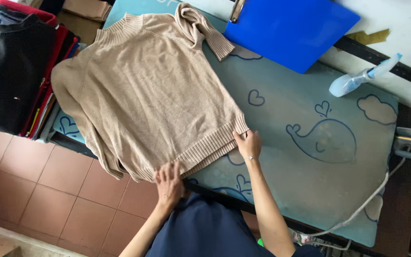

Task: The person irons a black sweatshirt and a tan sweater on a table, uses a blue clipboard as a folding guide to fold the sweatshirt, and sprays the sweater with water from a spray bottle before ironing it.

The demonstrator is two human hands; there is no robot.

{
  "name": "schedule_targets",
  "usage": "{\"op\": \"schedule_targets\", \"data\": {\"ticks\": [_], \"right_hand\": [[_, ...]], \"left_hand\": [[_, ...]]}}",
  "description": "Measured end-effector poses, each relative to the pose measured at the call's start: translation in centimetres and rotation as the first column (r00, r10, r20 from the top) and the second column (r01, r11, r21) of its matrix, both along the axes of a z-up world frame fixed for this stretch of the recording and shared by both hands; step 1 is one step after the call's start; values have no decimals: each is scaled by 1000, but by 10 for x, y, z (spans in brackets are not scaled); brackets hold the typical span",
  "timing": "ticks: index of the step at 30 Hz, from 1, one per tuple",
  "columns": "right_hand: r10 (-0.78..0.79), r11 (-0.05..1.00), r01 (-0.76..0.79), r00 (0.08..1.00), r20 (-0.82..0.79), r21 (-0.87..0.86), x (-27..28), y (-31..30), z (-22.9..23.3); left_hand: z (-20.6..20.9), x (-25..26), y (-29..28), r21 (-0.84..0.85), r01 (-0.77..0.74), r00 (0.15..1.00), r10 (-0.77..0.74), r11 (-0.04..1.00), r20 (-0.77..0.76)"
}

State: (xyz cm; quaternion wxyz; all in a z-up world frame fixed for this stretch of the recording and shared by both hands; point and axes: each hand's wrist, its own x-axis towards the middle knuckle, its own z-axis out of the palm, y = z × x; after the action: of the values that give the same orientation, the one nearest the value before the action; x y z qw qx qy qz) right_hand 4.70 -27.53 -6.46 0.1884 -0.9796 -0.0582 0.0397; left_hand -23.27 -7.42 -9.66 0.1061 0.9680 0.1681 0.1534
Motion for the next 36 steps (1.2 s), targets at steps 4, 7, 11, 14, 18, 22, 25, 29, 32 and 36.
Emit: {"op": "schedule_targets", "data": {"ticks": [4, 7, 11, 14, 18, 22, 25, 29, 32, 36], "right_hand": [[-91, 935, 114, 992, -83, 337, -12, 17, 19], [-145, 845, 193, 980, -133, 498, 0, 5, 13], [-238, 747, 301, 954, -184, 593, 35, -21, -10], [-317, 734, 357, 933, -173, 578, 76, -59, -35], [-343, 708, 371, 924, -167, 601, 152, -88, -14], [-310, 838, 186, 936, 167, 513, 261, -147, -29], [-381, 879, 284, 902, 204, 383, 307, -164, -17], [-439, 894, 406, 876, 197, 188, 361, -204, -60], [-382, 918, 345, 901, 205, 196, 349, -208, -65], [-333, 933, 249, 874, 354, 261, 322, -216, -76]], "left_hand": [[-10, -23, 36, 187, -226, 974, 218, 956, 63], [0, -41, 56, 231, -284, 959, 281, 931, 46], [-36, -57, 61, 10, -181, 983, 182, 983, -31], [-2, -25, 28, -260, -25, 975, -34, 965, -220], [112, 47, -40, -473, -64, 866, -187, 879, -464], [33, 102, -141, -548, 202, 881, -395, 812, -260], [46, 145, -214, -666, 274, 868, -476, 693, -138], [67, 180, -280, -683, 284, 841, -517, 673, -160], [58, 177, -289, -627, 382, 808, -575, 679, -131], [80, 157, -233, -793, 450, 630, -775, 411, -44]]}}
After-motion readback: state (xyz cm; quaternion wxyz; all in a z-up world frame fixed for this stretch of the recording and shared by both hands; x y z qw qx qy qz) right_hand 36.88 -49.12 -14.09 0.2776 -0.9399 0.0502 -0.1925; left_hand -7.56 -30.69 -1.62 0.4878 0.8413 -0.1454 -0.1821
